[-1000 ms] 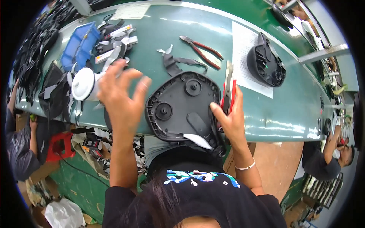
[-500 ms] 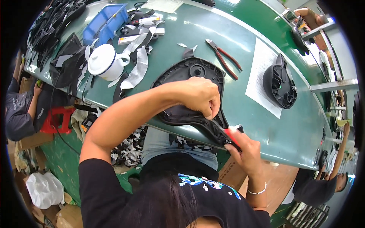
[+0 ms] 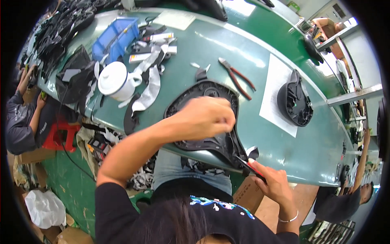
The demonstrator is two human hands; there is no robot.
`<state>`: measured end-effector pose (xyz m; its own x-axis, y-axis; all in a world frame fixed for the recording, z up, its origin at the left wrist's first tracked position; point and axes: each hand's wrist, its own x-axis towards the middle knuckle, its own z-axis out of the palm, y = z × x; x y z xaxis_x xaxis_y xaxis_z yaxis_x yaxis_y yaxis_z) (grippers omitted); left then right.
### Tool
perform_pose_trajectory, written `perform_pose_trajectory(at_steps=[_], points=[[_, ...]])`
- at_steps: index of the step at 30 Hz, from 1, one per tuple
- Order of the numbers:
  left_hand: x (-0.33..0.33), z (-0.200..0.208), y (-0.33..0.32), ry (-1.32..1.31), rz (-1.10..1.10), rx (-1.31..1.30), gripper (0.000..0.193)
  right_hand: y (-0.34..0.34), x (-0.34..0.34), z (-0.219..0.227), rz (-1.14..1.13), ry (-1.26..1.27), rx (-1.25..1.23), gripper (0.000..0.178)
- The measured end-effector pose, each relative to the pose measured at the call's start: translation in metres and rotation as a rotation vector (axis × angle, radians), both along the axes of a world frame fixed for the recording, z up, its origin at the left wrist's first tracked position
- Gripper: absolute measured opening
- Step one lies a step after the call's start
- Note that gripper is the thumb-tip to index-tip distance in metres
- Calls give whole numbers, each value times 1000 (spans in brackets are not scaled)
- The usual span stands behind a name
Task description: The worker is assembling bicycle seats, attaching seat covers and using a utility knife to trim excess material.
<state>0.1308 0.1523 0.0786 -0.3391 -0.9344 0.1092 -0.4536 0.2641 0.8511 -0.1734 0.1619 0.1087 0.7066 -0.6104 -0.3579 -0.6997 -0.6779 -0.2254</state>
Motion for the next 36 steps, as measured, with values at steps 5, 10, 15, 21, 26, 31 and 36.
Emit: perform_pose_trajectory(at_steps=[5, 10, 15, 21, 26, 31, 36], points=[[40, -30, 12, -471, 591, 2, 49, -13, 19, -37, -417, -767, 203, 51], [72, -42, -16, -196, 459, 325, 55, -45, 41, -52, -729, -1225, 151, 39], [79, -17, -64, 901, 798, 136, 36, -70, 46, -44, -738, -1389, 202, 38], [-36, -29, -73, 689, 187, 103, 36, -109, 124, -42, -573, -1291, 582, 47], [10, -47, -74, 1101, 434, 318, 39, -181, 134, -76, -213, -791, -543, 39], [23, -55, -67, 917, 355, 489, 42, -178, 148, -116, -185, -464, -718, 41], [34, -54, -64, 802, 334, 452, 51, -167, 154, -114, -105, -512, -730, 40]])
